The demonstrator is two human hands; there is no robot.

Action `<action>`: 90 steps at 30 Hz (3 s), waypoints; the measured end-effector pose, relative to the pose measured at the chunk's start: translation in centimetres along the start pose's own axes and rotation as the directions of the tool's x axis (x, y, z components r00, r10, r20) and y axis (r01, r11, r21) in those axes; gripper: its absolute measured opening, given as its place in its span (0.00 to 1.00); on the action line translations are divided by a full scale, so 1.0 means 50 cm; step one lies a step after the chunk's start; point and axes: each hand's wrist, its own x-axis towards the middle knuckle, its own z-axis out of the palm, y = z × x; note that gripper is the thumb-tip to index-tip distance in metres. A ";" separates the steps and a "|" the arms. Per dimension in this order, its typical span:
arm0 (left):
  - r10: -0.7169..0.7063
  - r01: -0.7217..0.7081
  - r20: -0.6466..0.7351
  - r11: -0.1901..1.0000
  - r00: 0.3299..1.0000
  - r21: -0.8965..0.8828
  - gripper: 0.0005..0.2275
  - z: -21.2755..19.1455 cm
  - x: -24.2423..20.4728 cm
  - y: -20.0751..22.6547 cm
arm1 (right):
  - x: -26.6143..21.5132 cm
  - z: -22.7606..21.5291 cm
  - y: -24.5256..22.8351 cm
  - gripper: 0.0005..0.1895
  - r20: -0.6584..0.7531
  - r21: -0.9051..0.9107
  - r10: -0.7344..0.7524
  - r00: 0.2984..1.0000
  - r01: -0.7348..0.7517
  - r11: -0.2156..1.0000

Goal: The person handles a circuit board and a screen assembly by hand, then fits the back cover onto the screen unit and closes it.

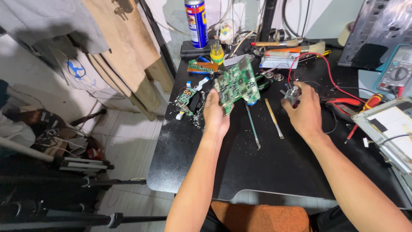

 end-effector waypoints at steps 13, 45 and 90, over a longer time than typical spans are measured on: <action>-0.078 0.069 -0.110 0.994 0.991 -0.082 0.15 0.004 -0.003 0.039 | 0.085 0.032 0.105 0.35 0.015 -0.062 0.119 0.993 -0.118 0.991; 0.554 -0.482 0.189 0.449 0.811 0.753 0.13 -0.027 -0.157 0.256 | -0.013 -0.011 0.001 0.13 0.332 -0.257 -0.264 0.906 0.356 0.898; 0.254 -0.801 0.773 0.009 0.581 0.599 0.05 0.247 -0.326 -0.022 | -0.035 -0.257 0.156 0.08 -0.071 -0.200 -0.001 0.997 -0.013 0.980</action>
